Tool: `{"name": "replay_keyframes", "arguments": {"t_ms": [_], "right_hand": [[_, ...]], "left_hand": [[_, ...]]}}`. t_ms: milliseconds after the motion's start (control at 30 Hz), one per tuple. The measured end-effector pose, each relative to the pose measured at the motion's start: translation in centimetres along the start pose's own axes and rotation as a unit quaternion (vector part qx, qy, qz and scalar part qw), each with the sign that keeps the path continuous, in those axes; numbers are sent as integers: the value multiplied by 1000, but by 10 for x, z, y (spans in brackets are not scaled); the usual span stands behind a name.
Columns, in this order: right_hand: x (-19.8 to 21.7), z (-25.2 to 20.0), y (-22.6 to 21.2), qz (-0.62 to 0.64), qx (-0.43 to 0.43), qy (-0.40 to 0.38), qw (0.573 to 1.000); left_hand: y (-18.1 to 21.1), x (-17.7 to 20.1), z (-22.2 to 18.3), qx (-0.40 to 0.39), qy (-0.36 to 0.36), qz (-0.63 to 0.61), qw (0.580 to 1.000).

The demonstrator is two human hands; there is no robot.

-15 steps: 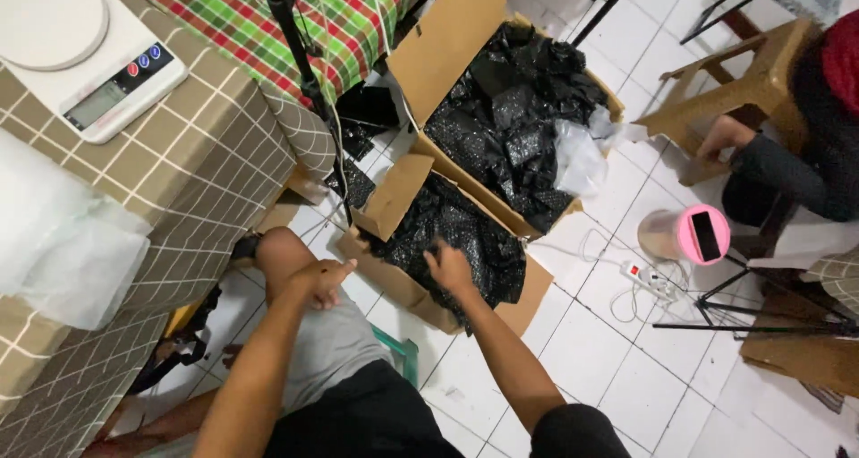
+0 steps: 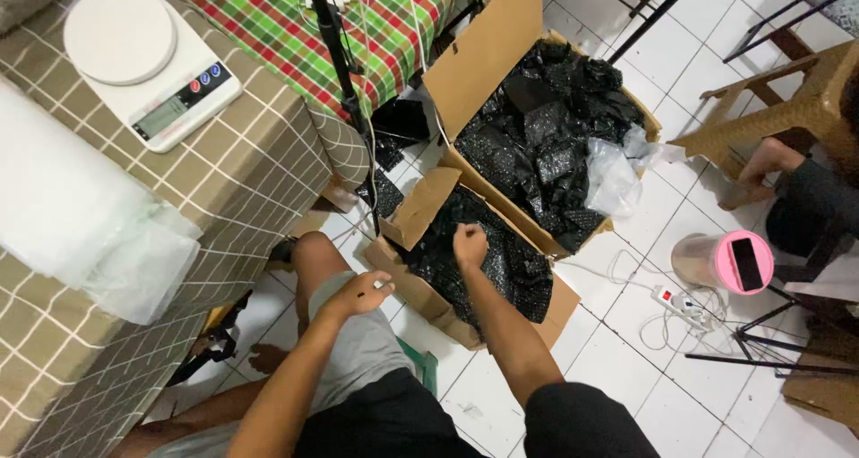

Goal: The person scoops small white stones from a large bag into a small plastic bag using a green scoop, weighs it on a digital scale, and then places the small bag into a larger black shipping bag which they seal.

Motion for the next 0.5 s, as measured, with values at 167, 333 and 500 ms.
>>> {"name": "replay_keyframes", "arguments": {"t_ms": [167,333,500], "right_hand": [[-9,23,19,30,67,9,997],[18,-39,-18,112,17,-148,983],[-4,-22,-11,99,-39,-96,990]], "left_hand": [[-30,-7,32,13,20,51,998],[-4,-15,14,-21,0,25,999],[-17,-16,8,-23,18,20,999]]}}
Point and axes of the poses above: each hand's wrist, its own z-axis towards the middle knuckle, its own x-axis out of the back of the hand, y = z × x, the point moved 4 cm from there along z, towards the middle knuckle, and after that the axes turned 9 degrees about -z, right-handed, at the moved point
